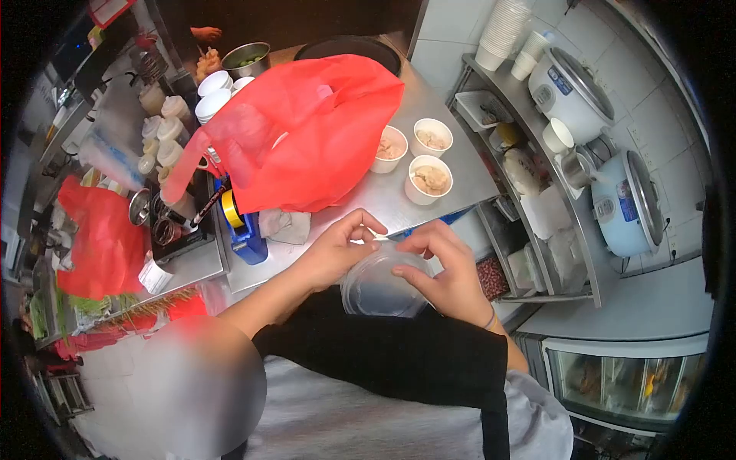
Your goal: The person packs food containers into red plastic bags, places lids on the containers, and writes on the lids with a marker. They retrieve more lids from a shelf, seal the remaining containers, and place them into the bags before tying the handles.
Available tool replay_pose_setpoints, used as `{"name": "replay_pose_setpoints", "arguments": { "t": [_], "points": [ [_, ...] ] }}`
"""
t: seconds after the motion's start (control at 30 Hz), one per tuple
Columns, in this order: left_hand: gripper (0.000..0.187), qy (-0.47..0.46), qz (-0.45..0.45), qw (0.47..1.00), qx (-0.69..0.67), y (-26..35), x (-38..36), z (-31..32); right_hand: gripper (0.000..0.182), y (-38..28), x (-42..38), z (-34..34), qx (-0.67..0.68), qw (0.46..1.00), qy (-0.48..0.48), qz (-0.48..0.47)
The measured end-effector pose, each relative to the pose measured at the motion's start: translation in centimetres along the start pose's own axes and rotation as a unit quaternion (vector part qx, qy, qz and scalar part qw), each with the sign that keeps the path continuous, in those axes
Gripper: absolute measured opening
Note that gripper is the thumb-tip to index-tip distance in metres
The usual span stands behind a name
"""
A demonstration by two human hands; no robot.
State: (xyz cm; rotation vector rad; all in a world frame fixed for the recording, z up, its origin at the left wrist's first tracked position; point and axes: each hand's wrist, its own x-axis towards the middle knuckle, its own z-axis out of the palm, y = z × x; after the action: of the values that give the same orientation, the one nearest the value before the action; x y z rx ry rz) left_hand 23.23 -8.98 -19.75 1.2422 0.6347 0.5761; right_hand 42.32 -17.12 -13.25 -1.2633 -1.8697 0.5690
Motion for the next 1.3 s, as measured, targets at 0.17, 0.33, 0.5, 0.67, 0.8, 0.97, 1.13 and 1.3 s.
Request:
{"name": "replay_pose_setpoints", "arguments": {
  "t": [0.17,0.33,0.5,0.67,0.8,0.97,1.13,1.3],
  "points": [
    [0.03,0.026,-0.028,0.998,-0.054,-1.6,3.5,-1.5,0.028,2.1,0.3,-0.4,0.128,0.99,-0.002,0.058],
    [0.028,-0.018,-0.029,0.991,-0.129,-1.4,5.4,-0.9,0.027,5.6,2.7,0.1,0.004,0.997,0.054,0.05],
    [0.035,0.026,0.042,0.993,-0.104,0.2,7.4,0.4,0.032,7.6,4.4,-0.9,-0.042,0.998,0.056,0.006],
    [0.025,0.055,0.027,0.994,-0.093,-0.8,10.2,2.2,0.031,9.2,6.4,-5.5,-0.011,0.998,-0.066,0.001],
    [0.026,0.112,0.014,0.993,-0.032,-1.1,12.1,3.3,0.026,10.7,7.0,-10.4,0.164,0.963,-0.192,0.096],
    [0.022,0.296,-0.013,0.946,-0.128,-4.7,11.7,3.1,0.018,16.4,8.4,-14.8,0.277,0.956,-0.068,0.065],
    [0.035,0.331,-0.082,0.885,-0.318,-8.7,12.7,4.9,0.035,26.1,11.6,-9.5,-0.035,0.976,-0.126,-0.172],
    [0.051,0.231,-0.083,0.876,-0.415,-12.1,14.5,5.9,0.046,27.5,8.5,-7.1,-0.153,0.938,-0.211,-0.227]
  ]
}}
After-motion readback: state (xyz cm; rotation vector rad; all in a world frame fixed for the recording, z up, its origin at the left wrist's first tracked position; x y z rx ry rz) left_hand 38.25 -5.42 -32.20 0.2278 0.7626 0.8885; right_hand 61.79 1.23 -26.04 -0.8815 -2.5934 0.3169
